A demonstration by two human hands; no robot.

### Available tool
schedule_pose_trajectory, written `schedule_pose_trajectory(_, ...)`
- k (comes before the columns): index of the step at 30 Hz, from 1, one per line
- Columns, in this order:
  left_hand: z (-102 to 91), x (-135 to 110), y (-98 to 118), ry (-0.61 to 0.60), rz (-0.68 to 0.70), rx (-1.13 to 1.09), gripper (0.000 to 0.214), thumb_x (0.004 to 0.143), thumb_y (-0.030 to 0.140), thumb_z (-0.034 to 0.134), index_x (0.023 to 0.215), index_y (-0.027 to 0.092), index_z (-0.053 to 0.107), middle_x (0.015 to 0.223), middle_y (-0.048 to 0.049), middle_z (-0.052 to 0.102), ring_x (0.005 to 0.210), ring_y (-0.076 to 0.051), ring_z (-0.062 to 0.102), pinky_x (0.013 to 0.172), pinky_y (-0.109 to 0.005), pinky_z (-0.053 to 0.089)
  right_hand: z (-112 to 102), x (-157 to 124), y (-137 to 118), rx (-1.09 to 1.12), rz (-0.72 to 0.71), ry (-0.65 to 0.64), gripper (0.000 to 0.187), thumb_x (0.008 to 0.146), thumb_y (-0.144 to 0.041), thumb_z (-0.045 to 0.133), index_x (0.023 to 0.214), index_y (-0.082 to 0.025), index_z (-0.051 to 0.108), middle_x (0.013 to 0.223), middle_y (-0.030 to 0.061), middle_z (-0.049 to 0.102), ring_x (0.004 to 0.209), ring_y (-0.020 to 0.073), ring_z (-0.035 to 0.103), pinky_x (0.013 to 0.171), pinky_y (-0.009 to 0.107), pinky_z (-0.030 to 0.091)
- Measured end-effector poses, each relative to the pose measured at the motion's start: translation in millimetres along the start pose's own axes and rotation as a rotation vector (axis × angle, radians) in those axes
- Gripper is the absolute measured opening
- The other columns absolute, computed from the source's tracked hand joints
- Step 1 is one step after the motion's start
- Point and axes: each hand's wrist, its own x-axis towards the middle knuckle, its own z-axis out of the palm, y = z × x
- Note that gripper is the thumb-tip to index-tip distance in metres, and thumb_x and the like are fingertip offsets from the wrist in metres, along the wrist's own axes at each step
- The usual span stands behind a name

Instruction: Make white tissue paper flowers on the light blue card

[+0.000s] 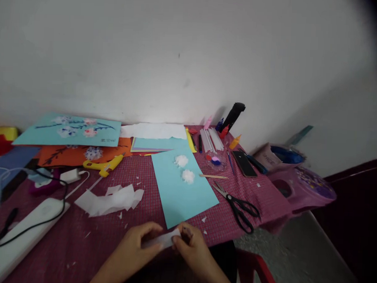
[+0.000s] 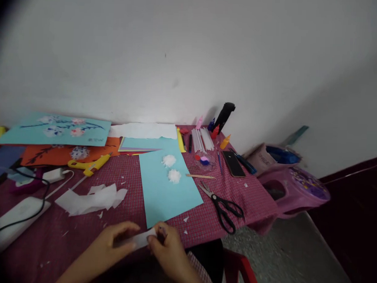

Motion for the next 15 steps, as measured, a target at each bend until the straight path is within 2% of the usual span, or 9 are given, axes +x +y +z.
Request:
schedule_pose_trajectory(2, 4.6, 3, -1, 0.003, -0.048, 0.096, 0.013, 0.073, 0.027, 0.056, 0.076, 0.017, 0.064, 0.074, -0.0015, 0.062, 0.072, -0.017, 0.055, 0.065, -0.024, 0.040, 0, 9, 2, 0.001, 0.017, -0.038, 0.011, 0.076, -0.013, 0.053, 0.067, -0.019, 0.051, 0.060, -0.0058, 0.050, 0.058, 0.0101, 0.047, 0.055, 0.021, 0.035)
schedule_pose_trajectory(4, 7.8, 8, -5, 0.061, -0.088, 0.140, 0.020, 0.075, 0.032, 0.052, 0.064, 0.016, 0.056, 0.063, 0.0003, 0.053, 0.064, -0.015, 0.047, 0.059, -0.023, 0.036, -2, 21, 1, 0.031, 0.022, -0.081, 0.008, 0.075, -0.013, 0.052, 0.069, -0.018, 0.051, 0.060, -0.0060, 0.049, 0.058, 0.0097, 0.046, 0.054, 0.020, 0.034)
schedule_pose_trajectory(8, 6.7, 18, -9, 0.171, -0.098, 0.097, 0.028, 0.074, 0.041, 0.051, 0.061, 0.017, 0.051, 0.058, 0.0026, 0.043, 0.059, -0.013, 0.039, 0.056, -0.023, 0.030, -18, 40, -2, 0.052, -0.029, -0.120, 0.005, 0.076, -0.018, 0.053, 0.071, -0.017, 0.054, 0.058, -0.0045, 0.052, 0.055, 0.0102, 0.048, 0.054, 0.021, 0.035)
schedule_pose_trajectory(11, 3.7, 27, -2, 0.283, -0.130, 0.010, 0.031, 0.071, 0.045, 0.055, 0.059, 0.017, 0.050, 0.057, 0.0036, 0.039, 0.057, -0.012, 0.035, 0.054, -0.022, 0.027, -44, 44, 1, 0.078, -0.051, -0.080, 0.011, 0.076, -0.028, 0.058, 0.072, -0.017, 0.055, 0.056, -0.0039, 0.053, 0.051, 0.0113, 0.049, 0.051, 0.022, 0.038)
schedule_pose_trajectory(15, 3.6, 42, 10, 0.452, -0.103, -0.222, 0.035, 0.070, 0.050, 0.059, 0.066, 0.015, 0.056, 0.060, 0.0039, 0.042, 0.057, -0.010, 0.033, 0.054, -0.021, 0.027, -97, 36, 16, 0.063, -0.078, 0.122, 0.021, 0.078, -0.039, 0.063, 0.079, -0.018, 0.059, 0.055, -0.0022, 0.056, 0.051, 0.0138, 0.053, 0.051, 0.024, 0.043)
